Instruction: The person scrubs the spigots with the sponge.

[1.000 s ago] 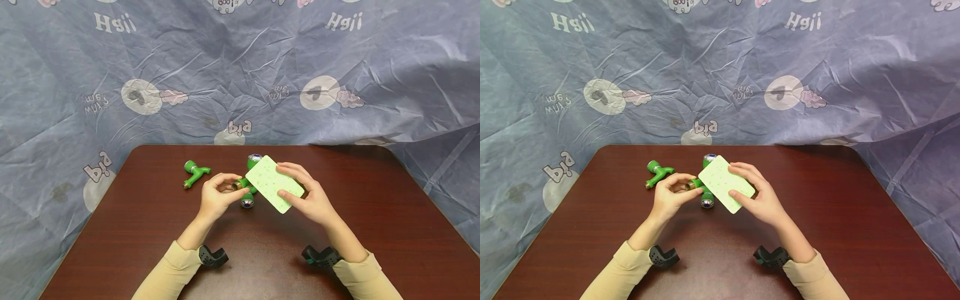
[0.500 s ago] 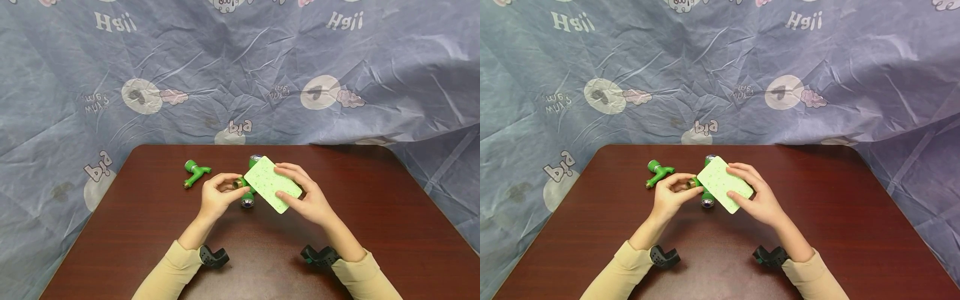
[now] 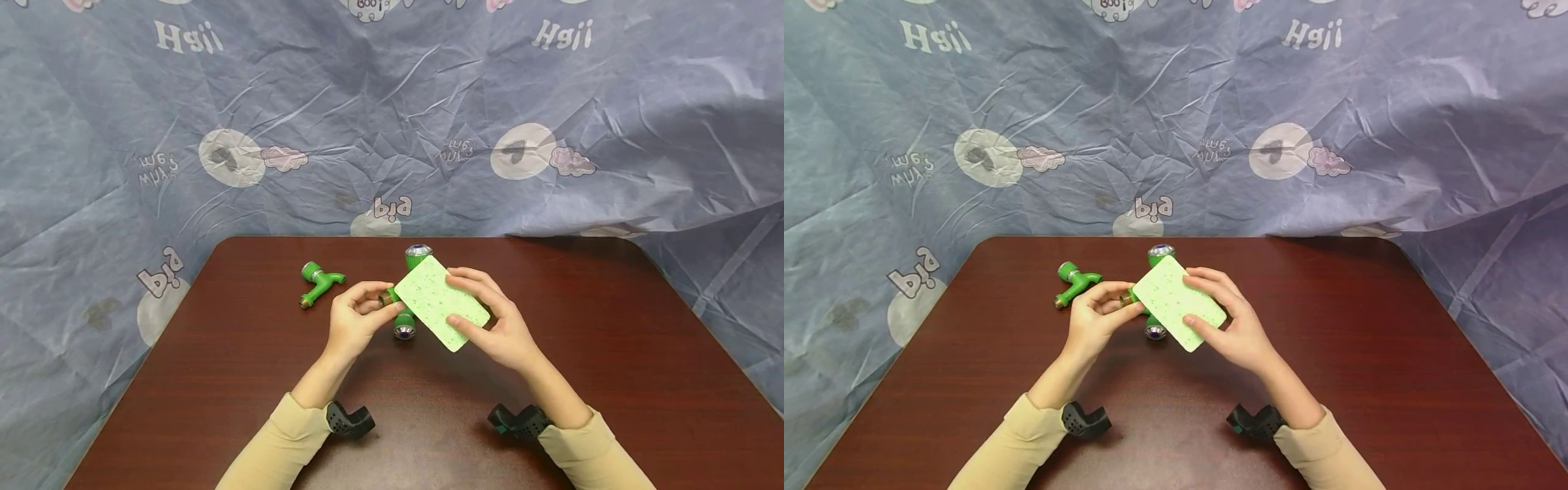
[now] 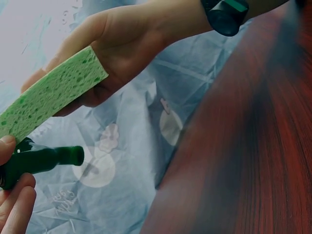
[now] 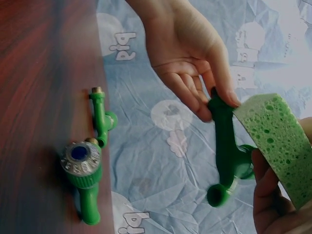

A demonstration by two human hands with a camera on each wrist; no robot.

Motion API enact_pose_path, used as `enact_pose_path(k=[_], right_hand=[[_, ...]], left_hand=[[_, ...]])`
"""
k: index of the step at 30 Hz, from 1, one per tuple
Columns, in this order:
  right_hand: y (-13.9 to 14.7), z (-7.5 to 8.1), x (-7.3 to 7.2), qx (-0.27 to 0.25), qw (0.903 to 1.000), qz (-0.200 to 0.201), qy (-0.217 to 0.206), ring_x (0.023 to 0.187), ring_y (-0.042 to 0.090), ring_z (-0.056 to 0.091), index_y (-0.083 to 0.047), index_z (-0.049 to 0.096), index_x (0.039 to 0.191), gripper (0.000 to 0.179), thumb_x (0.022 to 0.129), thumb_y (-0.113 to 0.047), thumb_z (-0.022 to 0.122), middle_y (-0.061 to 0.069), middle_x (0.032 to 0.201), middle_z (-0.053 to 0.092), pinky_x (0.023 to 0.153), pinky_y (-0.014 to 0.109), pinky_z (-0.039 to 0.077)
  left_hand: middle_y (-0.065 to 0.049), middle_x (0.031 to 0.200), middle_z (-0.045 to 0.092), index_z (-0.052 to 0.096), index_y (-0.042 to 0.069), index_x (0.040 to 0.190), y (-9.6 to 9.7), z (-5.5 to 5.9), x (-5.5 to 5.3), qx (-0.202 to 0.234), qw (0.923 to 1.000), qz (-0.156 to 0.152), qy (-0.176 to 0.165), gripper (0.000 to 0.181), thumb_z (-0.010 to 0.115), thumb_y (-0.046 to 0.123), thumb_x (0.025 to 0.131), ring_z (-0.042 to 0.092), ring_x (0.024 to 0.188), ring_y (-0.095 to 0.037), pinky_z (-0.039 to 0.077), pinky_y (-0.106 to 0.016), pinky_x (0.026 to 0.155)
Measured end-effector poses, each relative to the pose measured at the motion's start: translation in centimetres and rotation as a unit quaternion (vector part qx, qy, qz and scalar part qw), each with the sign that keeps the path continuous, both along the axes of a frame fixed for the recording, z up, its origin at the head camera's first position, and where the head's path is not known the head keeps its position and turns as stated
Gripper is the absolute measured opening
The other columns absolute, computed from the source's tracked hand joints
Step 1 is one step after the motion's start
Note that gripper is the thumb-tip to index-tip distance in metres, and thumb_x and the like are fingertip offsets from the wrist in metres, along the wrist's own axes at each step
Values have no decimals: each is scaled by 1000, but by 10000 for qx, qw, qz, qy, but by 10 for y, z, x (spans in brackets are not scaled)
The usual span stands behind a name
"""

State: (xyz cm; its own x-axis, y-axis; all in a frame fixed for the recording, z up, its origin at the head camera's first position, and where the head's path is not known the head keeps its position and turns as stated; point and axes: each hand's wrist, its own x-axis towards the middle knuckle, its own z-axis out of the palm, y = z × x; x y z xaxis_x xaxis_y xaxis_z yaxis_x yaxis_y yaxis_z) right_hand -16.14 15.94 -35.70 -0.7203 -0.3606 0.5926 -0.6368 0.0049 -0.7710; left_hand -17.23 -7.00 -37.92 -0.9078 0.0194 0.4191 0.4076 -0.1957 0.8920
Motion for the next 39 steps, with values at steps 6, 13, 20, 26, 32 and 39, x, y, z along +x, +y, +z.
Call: enact_pose_path(k=[6, 13, 20, 26, 32, 39], right_hand=[[0, -1, -1, 30, 9999, -58, 80, 112, 23, 50, 6, 53, 126, 53, 76, 19, 65, 17, 134, 43, 67, 23, 53], [10, 4, -5, 136, 9993, -283, 181, 107, 20, 51, 7, 53, 126, 54, 75, 21, 64, 17, 134, 44, 64, 21, 52], [17, 8, -7, 9, 9987, -513, 20, 106, 18, 52, 6, 51, 129, 52, 79, 17, 62, 14, 136, 43, 65, 18, 51], [23, 9, -10, -72, 9987, -479, -174, 110, 19, 49, 5, 51, 130, 50, 81, 15, 61, 12, 135, 44, 69, 17, 49], [31, 11, -13, -73, 9987, -392, -331, 109, 19, 48, 4, 49, 131, 49, 84, 13, 59, 12, 136, 43, 72, 16, 48], [37, 12, -15, 71, 9978, -417, -503, 103, 15, 50, 5, 49, 131, 48, 85, 11, 59, 9, 136, 45, 70, 16, 49]], left_hand=[[1, 80, 66, 64, -12, 102, -1, 1, -1, 53, 9999, 10, -96, 30, 74, -11, 73, 65, 66, -11, 52, -20, 58], [-1, 84, 67, 63, -10, 104, -8, 6, -2, 322, 9993, 56, -192, 29, 71, -8, 77, 65, 66, -13, 55, -23, 62], [-2, 84, 68, 62, -9, 105, -12, 7, -3, 352, 9984, -188, -392, 27, 69, -8, 79, 67, 69, -15, 57, -30, 66], [-3, 84, 69, 62, -7, 107, -14, 9, -3, 403, 9969, -289, -611, 26, 67, -7, 81, 69, 74, -19, 57, -28, 67], [-2, 85, 68, 57, -14, 111, -16, 10, -4, 403, 9962, -393, -665, 31, 65, -8, 82, 69, 74, -16, 57, -29, 68], [-3, 86, 68, 58, -13, 111, -18, 9, -5, 378, 9959, -484, -665, 30, 65, -8, 82, 68, 74, -18, 57, -31, 70]])
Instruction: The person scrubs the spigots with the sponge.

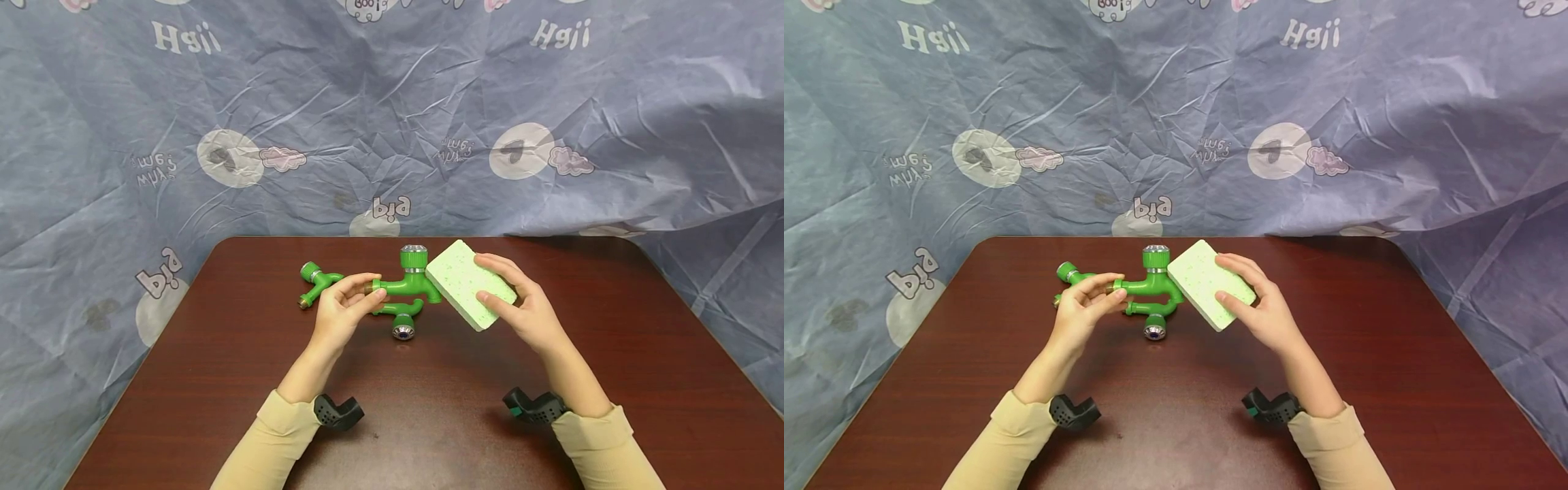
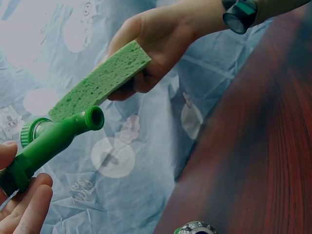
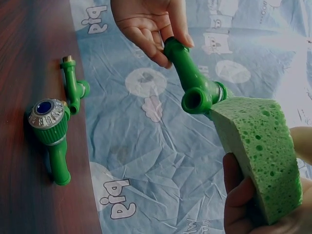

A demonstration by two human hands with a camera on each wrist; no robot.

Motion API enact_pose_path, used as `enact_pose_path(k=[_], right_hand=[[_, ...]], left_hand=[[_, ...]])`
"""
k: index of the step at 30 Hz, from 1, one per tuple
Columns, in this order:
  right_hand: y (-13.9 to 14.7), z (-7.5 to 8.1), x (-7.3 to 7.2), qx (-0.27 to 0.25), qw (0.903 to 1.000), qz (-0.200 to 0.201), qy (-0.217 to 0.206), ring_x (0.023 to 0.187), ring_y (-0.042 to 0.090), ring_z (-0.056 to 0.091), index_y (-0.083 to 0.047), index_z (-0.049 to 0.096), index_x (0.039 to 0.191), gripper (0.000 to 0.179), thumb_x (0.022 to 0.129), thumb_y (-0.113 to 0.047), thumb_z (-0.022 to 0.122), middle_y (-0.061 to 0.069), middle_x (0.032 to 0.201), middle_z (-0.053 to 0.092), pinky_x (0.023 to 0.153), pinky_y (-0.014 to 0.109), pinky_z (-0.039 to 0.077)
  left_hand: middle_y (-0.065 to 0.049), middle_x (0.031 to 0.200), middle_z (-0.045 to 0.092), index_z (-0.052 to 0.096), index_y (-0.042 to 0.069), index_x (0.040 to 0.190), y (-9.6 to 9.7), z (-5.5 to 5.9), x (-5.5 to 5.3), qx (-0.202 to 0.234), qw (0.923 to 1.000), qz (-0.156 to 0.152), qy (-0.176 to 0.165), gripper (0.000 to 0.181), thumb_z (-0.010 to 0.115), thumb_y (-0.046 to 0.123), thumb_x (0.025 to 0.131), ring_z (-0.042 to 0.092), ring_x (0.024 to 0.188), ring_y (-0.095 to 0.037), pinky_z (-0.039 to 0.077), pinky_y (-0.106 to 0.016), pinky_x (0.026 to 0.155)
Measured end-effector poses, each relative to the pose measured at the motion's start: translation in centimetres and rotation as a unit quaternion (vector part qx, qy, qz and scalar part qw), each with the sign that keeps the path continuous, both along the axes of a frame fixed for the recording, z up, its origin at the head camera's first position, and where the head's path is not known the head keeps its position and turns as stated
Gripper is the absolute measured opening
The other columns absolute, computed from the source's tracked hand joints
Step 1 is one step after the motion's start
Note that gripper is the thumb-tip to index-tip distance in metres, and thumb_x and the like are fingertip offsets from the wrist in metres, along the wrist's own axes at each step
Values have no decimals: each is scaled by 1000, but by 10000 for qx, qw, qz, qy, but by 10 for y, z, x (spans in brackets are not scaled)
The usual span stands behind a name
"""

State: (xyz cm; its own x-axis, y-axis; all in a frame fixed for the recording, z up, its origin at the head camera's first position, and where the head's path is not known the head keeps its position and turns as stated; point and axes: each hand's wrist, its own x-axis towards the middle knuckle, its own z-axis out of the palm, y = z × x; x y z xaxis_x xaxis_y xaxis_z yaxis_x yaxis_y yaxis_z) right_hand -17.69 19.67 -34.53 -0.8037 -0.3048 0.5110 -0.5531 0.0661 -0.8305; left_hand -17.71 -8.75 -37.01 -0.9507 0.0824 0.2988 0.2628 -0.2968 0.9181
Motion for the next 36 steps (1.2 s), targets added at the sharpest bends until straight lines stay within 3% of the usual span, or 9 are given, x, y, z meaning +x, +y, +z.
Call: enact_pose_path(k=[8, 15, 26, 36], right_hand=[[3, -1, -2, 224, 9997, 70, -27, 107, 15, 51, 4, 50, 131, 48, 85, 11, 59, 10, 136, 44, 71, 15, 48], [4, -1, -1, -146, 9991, 393, -92, 100, 16, 53, 5, 48, 132, 48, 85, 12, 57, 11, 137, 43, 67, 17, 51], [6, -5, -4, 374, 9991, 177, -117, 108, 16, 50, 2, 50, 132, 48, 86, 9, 60, 10, 136, 44, 72, 16, 48], [8, -4, -3, 622, 9976, 179, -255, 110, 15, 48, 0, 51, 131, 47, 86, 7, 61, 9, 136, 44, 73, 17, 47]], left_hand=[[-2, 86, 67, 53, -18, 115, -2, 3, 0, 27, 9997, -224, -55, 34, 63, -8, 84, 68, 74, -16, 56, -41, 75], [-2, 85, 67, 53, -17, 115, -3, 4, -1, 32, 9996, -245, -138, 34, 63, -7, 84, 69, 72, -16, 57, -32, 71], [-4, 84, 67, 56, -14, 113, -5, 5, -1, 80, 10000, -8, -40, 30, 62, -6, 85, 69, 73, -19, 57, -37, 71], [-3, 85, 68, 53, -20, 113, -9, 9, -2, 386, 9988, 304, -7, 30, 59, -9, 85, 69, 69, -19, 58, -35, 68]])
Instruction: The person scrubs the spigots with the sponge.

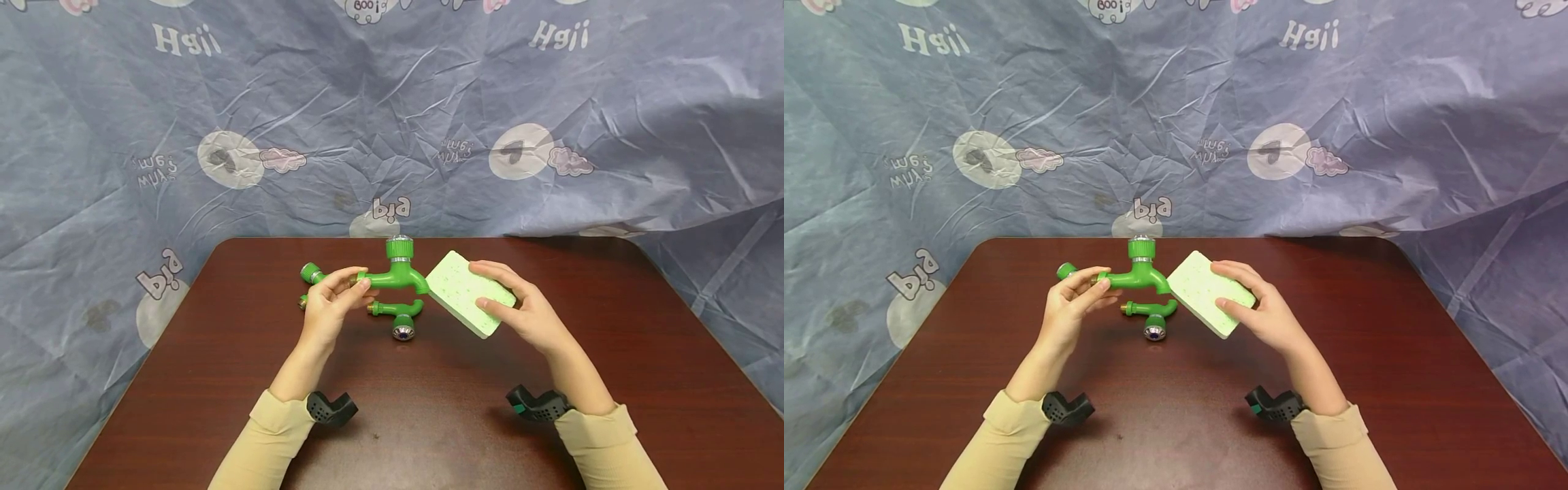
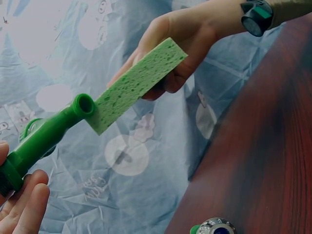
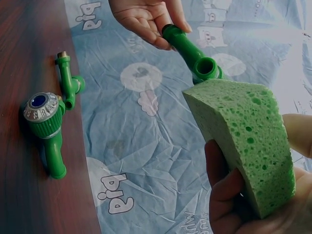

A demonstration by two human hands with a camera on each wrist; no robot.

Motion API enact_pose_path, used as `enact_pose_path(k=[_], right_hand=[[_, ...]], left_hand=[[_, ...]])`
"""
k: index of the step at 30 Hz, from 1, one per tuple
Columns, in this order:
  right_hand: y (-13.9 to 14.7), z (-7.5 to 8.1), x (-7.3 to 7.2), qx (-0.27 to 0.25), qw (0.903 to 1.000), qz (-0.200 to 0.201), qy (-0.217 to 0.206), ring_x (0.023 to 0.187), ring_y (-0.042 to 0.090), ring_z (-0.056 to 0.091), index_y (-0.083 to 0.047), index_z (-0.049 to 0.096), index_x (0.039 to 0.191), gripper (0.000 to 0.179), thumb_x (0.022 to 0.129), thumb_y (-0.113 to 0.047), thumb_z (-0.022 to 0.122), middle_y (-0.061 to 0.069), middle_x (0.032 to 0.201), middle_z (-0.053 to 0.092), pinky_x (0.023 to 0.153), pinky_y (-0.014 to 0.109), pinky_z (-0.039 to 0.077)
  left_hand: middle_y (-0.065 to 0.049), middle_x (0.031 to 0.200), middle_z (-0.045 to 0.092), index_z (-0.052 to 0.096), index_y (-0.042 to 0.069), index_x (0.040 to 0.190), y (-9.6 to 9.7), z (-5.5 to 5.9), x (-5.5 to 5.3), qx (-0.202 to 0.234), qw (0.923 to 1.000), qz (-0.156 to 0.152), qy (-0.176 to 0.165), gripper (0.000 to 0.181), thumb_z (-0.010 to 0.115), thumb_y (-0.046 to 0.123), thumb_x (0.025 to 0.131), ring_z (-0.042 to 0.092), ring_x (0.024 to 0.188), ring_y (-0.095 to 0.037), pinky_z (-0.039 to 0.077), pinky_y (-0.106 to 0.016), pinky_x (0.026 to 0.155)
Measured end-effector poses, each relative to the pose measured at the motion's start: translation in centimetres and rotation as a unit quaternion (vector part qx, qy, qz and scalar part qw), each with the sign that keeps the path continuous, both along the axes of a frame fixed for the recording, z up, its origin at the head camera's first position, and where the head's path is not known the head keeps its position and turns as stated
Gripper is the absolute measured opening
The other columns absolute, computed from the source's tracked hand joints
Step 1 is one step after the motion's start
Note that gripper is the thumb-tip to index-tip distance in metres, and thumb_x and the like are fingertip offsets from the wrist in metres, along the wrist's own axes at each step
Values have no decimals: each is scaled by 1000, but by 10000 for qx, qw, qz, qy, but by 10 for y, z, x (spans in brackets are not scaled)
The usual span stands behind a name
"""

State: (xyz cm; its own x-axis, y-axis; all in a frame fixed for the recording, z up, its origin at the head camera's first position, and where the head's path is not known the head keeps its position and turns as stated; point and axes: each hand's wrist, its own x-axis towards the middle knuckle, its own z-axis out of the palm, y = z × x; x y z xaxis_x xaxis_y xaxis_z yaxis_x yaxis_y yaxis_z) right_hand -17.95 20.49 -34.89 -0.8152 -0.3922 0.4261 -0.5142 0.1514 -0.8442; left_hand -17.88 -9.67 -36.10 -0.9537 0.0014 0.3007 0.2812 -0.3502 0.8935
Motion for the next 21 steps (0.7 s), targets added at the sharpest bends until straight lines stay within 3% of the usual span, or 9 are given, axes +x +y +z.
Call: enact_pose_path(k=[3, 9, 16, 21], right_hand=[[-1, 0, 1, 78, 10000, 0, -47, 113, 14, 47, -1, 53, 131, 47, 85, 7, 62, 9, 135, 45, 76, 17, 46], [-9, -2, 1, 171, 9998, 66, -108, 116, 15, 47, -3, 54, 130, 47, 85, 5, 63, 9, 134, 45, 80, 18, 45], [-12, -5, 1, 215, 9997, 92, 101, 119, 14, 44, -2, 54, 130, 48, 84, 7, 64, 11, 134, 46, 84, 16, 43], [-14, -6, 0, 163, 9997, 111, 165, 121, 14, 43, -1, 54, 129, 47, 84, 8, 64, 11, 134, 46, 85, 16, 42]], left_hand=[[-3, 84, 68, 53, -20, 112, 1, -1, 0, 72, 10000, 53, -20, 29, 59, -9, 85, 69, 69, -20, 57, -36, 68], [-4, 83, 68, 55, -17, 112, 6, -4, 0, -161, 9997, -184, -75, 30, 62, -4, 86, 69, 73, -24, 57, -39, 71], [-1, 88, 70, 58, -11, 112, 8, -5, 2, -452, 9987, -224, -118, 29, 64, -1, 86, 69, 73, -18, 57, -33, 72], [-1, 89, 70, 60, -5, 115, 7, -6, 2, -479, 9984, -285, -24, 29, 64, -2, 86, 69, 73, -18, 57, -37, 73]])
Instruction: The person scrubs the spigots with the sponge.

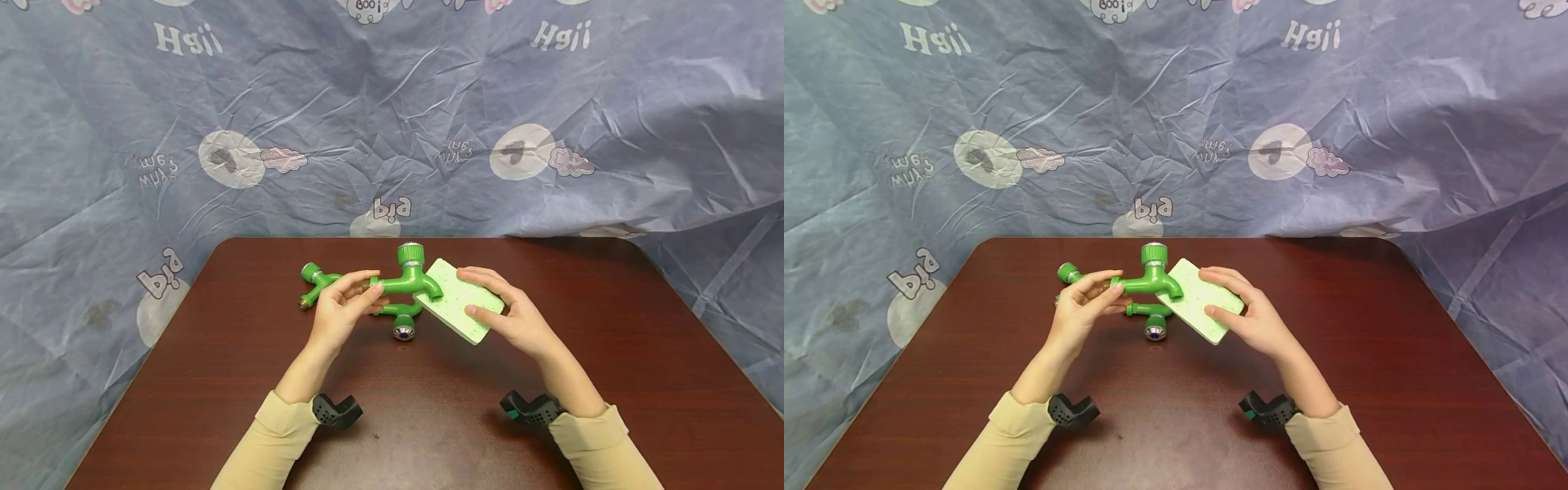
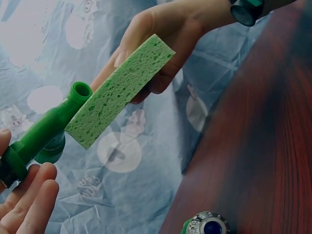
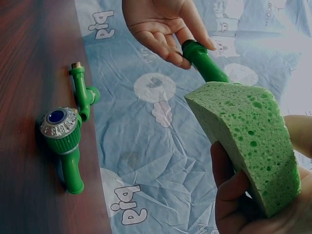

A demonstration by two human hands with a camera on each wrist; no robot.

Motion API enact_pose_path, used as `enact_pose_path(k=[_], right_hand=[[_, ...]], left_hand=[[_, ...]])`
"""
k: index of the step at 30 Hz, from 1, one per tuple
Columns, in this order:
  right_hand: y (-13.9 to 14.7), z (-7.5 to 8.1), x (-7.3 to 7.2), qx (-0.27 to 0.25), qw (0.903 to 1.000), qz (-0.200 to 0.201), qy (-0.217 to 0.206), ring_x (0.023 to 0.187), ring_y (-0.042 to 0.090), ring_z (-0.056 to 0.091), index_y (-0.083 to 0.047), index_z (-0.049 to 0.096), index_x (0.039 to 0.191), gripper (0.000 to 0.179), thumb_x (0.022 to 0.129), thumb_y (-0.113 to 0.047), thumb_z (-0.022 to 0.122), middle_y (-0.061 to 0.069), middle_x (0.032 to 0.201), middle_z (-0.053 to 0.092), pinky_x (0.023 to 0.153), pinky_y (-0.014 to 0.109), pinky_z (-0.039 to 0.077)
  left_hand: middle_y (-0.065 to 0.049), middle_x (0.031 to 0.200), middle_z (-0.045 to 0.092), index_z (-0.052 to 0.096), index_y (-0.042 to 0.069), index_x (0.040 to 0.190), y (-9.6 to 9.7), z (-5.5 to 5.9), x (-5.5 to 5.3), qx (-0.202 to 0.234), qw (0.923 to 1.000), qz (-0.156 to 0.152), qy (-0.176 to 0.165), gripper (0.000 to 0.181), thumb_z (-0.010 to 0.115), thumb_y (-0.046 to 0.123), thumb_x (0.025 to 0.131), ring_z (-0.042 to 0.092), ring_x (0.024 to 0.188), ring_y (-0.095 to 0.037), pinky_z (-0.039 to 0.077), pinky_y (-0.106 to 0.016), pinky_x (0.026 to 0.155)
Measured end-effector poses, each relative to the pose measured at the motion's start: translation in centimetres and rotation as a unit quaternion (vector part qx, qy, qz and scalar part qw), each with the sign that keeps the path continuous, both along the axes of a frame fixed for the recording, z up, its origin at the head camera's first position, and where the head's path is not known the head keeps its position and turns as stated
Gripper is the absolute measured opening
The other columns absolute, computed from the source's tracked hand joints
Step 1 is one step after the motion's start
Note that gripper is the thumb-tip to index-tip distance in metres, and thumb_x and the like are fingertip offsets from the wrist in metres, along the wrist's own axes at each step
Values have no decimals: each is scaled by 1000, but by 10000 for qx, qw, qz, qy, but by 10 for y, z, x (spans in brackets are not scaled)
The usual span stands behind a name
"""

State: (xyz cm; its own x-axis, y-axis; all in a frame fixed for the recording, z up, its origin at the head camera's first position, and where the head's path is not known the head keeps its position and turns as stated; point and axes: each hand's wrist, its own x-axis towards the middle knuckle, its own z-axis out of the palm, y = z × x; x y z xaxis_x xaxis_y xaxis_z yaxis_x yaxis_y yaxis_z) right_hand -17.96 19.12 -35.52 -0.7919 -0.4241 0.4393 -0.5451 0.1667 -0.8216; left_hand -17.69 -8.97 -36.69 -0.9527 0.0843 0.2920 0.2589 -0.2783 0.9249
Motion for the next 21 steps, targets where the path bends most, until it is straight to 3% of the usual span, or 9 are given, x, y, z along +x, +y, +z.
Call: enact_pose_path(k=[5, 8, 11, 15, 21], right_hand=[[0, -1, -1, -4, 10000, -15, 9, 123, 14, 42, -1, 54, 129, 48, 83, 8, 64, 11, 134, 46, 86, 16, 42], [0, -1, -1, 31, 10000, -35, 6, 123, 13, 42, -1, 54, 129, 48, 84, 7, 64, 11, 135, 46, 87, 16, 41], [0, -1, -1, 36, 10000, -46, -30, 123, 13, 42, -2, 54, 129, 47, 84, 7, 64, 11, 135, 46, 86, 16, 42], [0, -1, 0, 25, 10000, -51, -69, 121, 14, 43, -1, 54, 130, 47, 84, 7, 63, 11, 135, 45, 84, 16, 42], [1, 0, 0, 55, 9999, -95, -53, 123, 13, 42, -2, 54, 130, 47, 84, 6, 64, 11, 135, 46, 85, 16, 42]], left_hand=[[-5, 88, 69, 59, -10, 115, -3, -2, -2, 291, 9993, -172, 186, 34, 65, -10, 82, 69, 73, -20, 57, -38, 70], [-5, 93, 69, 58, -13, 115, -4, -2, -2, 304, 9992, -192, 166, 38, 67, -12, 78, 68, 72, -17, 57, -31, 67], [-3, 97, 68, 65, -4, 112, -5, -1, -2, 133, 9998, -140, 62, 37, 70, -10, 76, 66, 69, -14, 55, -25, 64], [-4, 94, 68, 70, 11, 105, -5, -1, -2, 43, 9998, -189, 56, 37, 71, -10, 75, 67, 69, -16, 56, -26, 65], [-3, 97, 67, 60, -10, 113, -7, -1, -3, -207, 9994, -120, 238, 38, 70, -11, 76, 67, 73, -15, 54, -24, 63]])
